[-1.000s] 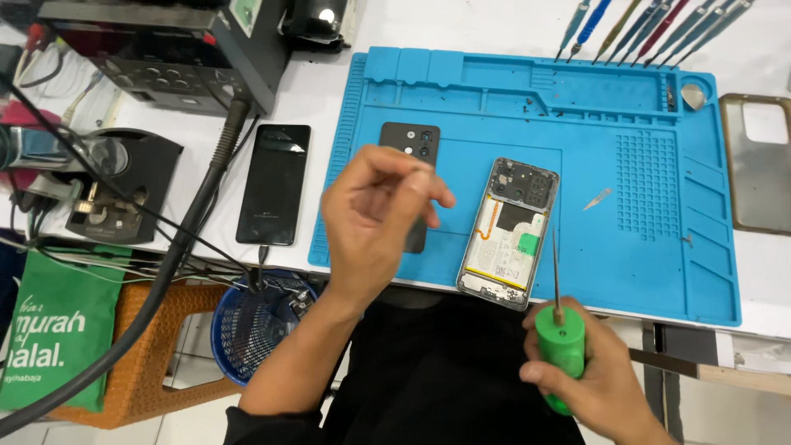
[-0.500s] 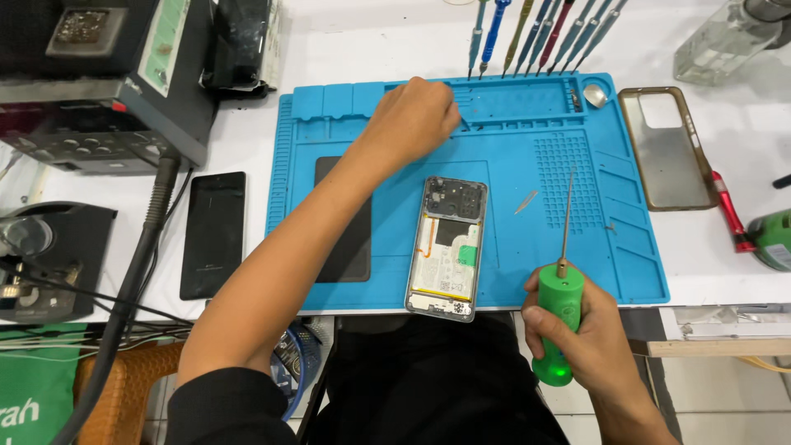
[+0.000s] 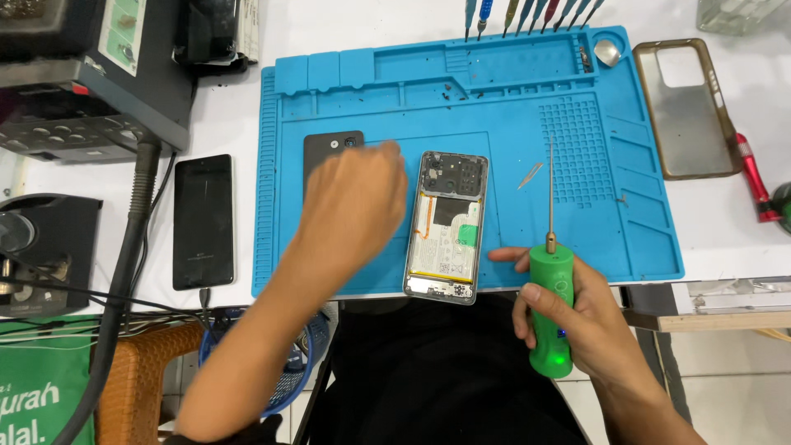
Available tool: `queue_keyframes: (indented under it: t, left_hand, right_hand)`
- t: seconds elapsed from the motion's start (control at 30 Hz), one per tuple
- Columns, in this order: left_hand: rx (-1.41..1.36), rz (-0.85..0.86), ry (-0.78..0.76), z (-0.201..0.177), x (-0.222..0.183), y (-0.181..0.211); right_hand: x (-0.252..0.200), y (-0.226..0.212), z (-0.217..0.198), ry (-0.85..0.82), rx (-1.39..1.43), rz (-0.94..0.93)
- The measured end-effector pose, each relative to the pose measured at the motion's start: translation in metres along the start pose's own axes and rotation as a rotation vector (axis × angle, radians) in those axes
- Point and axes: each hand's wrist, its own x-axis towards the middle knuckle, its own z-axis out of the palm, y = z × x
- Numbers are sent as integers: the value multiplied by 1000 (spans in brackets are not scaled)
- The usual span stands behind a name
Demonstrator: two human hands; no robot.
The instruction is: The person uses a green electric screwdriver to remove screws from the internal frame of a disassembled smartphone. They then switch to tweezers to carefully lift and remove a small metal bracket from the camera module area.
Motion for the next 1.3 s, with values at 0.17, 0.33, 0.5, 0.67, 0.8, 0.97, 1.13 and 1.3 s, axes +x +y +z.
queue_keyframes:
  t: [0.17, 0.33, 0.5, 0.67, 0.8, 0.97, 1.13, 1.3]
  left_hand:
    - [-248, -66, 124, 37, -47, 29]
    - [-407, -129, 159, 31, -56, 37]
    - [-708, -317, -131, 13, -49, 22]
    - [-774, -323, -96, 20, -42, 13]
    - [-707, -325, -98, 16, -46, 20]
    - [-675, -307, -158, -3, -50, 33]
    - [-656, -255, -211, -9, -53, 33]
    - [-780, -262, -130, 9, -44, 16]
  right_hand:
    - [-3, -10, 11, -164, 100, 19]
    - [-2, -11, 11, -257, 238, 43]
    - [1, -8, 2, -207, 591, 192]
    - [2, -7, 1, -131, 701, 226]
    - [5, -5, 1, -48, 813, 269]
    - [6, -9, 3, 60, 744, 310]
    - [3, -14, 4, 18, 665, 326]
    - [2, -15, 5, -80, 797, 278]
